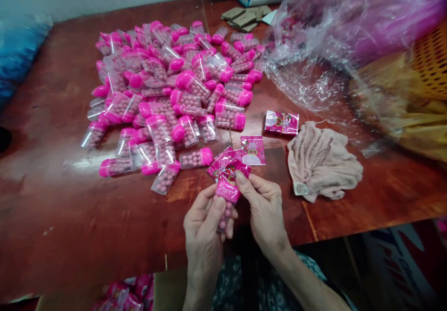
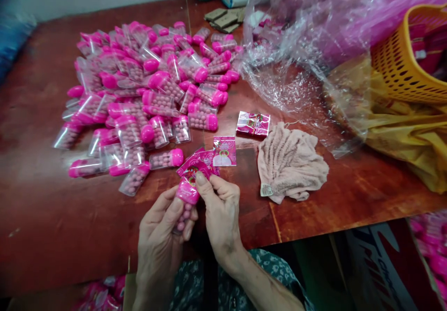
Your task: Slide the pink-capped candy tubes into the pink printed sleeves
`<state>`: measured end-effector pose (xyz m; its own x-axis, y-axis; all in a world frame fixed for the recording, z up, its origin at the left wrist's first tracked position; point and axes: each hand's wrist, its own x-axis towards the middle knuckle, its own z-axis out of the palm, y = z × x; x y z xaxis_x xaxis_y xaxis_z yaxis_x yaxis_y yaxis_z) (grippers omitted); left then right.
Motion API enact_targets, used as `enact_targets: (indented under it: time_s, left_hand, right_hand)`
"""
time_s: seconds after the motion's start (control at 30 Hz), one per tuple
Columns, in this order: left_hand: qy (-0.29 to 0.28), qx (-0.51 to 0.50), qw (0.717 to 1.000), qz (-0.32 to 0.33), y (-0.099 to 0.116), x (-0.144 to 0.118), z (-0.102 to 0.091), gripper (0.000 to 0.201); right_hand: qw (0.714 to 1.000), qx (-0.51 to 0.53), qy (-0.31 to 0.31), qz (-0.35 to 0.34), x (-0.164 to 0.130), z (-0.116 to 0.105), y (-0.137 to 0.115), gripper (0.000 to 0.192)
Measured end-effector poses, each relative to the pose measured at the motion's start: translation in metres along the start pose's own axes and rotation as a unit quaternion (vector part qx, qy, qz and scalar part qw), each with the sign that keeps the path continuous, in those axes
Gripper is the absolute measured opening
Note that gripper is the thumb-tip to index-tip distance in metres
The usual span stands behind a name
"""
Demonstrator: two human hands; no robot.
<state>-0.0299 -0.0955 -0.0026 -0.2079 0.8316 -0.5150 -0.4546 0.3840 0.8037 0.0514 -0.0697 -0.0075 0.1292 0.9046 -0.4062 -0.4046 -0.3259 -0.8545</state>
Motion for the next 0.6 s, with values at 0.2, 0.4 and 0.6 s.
enact_targets:
  time_s: [0.2, 0.4, 0.6]
  left_hand:
    - [0.049, 0.033, 0.998, 0.036, -0.0004, -0.0029, 0.0048, 0.029]
    - [0.024, -0.001, 1.0, 0.008, 0.0045, 0.0027, -0.003, 0.026]
    - [0.021, 0.05, 0.998, 0.012, 0.0027, 0.0, -0.0031, 0.033]
  right_hand:
    - [0.991, 0.106, -0.061, 0.052, 0.0011, 0.0029, 0.0006, 0.033]
    - [0.997, 0.04, -0.061, -0.002, 0.0075, -0.0041, -0.0017, 0.03]
    - [0.999, 0.006, -0.048, 0.013, 0.005, -0.0009, -0.006, 0.025]
